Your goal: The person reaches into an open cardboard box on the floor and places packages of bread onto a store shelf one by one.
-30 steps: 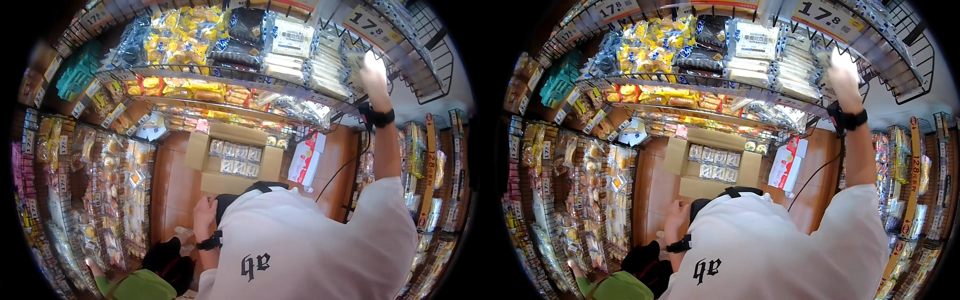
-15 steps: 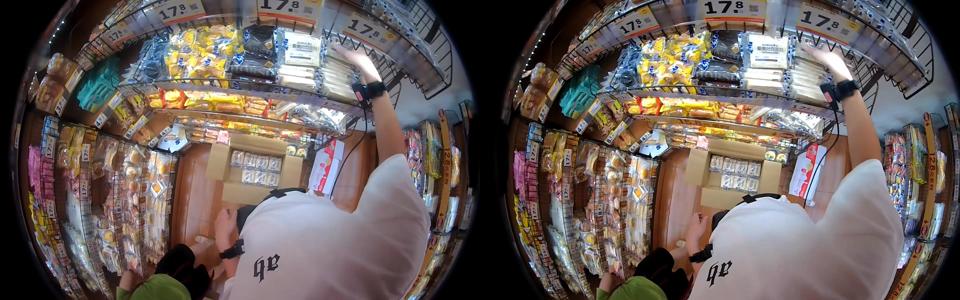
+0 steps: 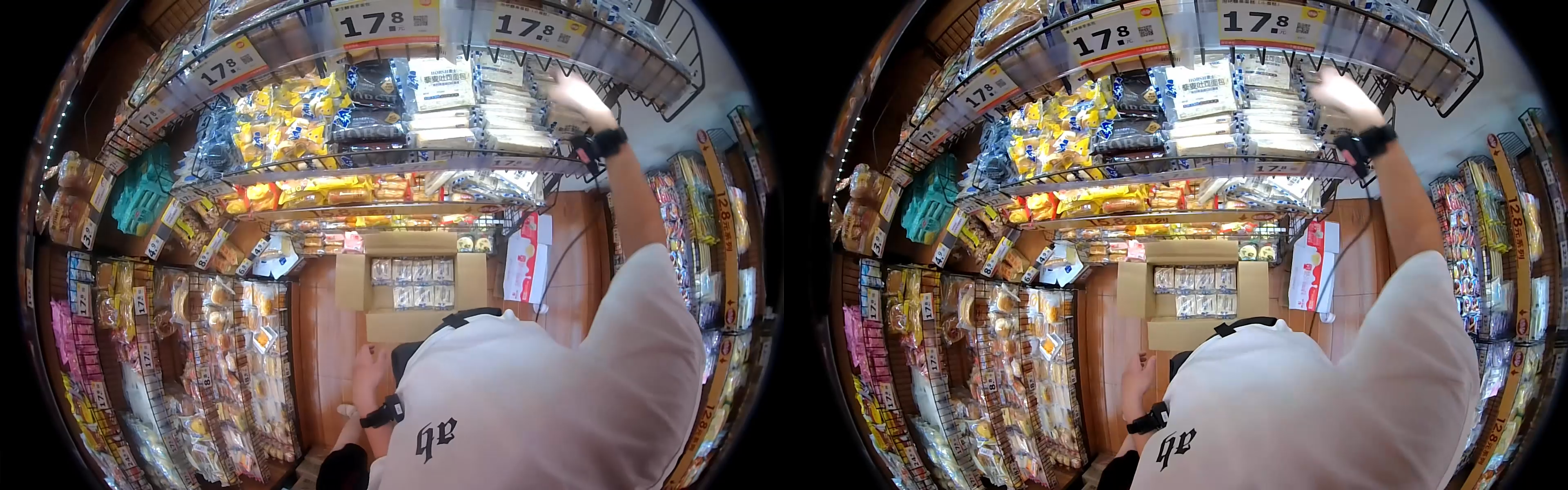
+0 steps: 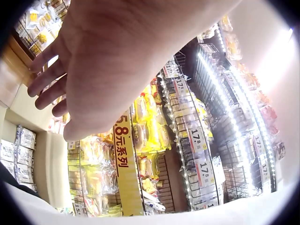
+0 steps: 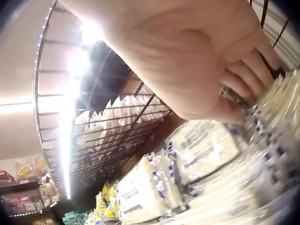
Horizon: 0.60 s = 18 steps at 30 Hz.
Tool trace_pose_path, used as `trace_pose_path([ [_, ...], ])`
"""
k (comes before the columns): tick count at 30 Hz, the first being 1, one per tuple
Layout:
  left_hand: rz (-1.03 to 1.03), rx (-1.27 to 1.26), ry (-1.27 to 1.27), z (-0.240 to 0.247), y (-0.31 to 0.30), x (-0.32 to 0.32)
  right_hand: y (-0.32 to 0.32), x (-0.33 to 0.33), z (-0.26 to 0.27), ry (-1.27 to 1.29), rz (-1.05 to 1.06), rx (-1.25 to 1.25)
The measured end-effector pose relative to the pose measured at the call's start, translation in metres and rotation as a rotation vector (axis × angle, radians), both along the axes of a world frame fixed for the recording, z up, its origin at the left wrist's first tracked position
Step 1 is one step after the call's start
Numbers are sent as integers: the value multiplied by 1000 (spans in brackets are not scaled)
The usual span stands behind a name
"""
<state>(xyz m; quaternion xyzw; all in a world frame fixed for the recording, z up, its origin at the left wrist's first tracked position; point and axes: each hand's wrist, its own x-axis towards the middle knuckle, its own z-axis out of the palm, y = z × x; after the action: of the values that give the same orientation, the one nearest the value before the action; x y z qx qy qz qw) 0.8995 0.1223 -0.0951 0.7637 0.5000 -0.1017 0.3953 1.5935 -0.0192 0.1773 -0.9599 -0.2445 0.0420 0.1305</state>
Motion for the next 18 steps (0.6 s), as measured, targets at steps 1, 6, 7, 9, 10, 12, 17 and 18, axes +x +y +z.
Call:
trace_pose_path([
  [1, -10, 4, 11, -1, 1, 0, -20, 4, -2, -6, 99, -73],
  [6, -65, -30, 11, -24, -4, 0, -66, -3, -33, -126, 290, -83],
  [7, -85, -34, 2, -28, -5, 0, -67, 5, -43, -188, 306, -89],
  [9, -101, -39, -17, -17, -6, 10, -65, 1, -45, -225, 285, -102],
  [10, -98, -40, -26, -11, -6, 13, -62, -1, -48, -241, 275, -108],
  [12, -88, -37, -33, -6, -2, 14, -59, -17, -34, -202, 255, -169],
  [17, -79, -12, -35, -19, 4, 8, -59, -17, -29, -243, 313, -374],
  [18, -73, -23, -30, -22, 5, 5, -59, -15, -33, -292, 335, -403],
])
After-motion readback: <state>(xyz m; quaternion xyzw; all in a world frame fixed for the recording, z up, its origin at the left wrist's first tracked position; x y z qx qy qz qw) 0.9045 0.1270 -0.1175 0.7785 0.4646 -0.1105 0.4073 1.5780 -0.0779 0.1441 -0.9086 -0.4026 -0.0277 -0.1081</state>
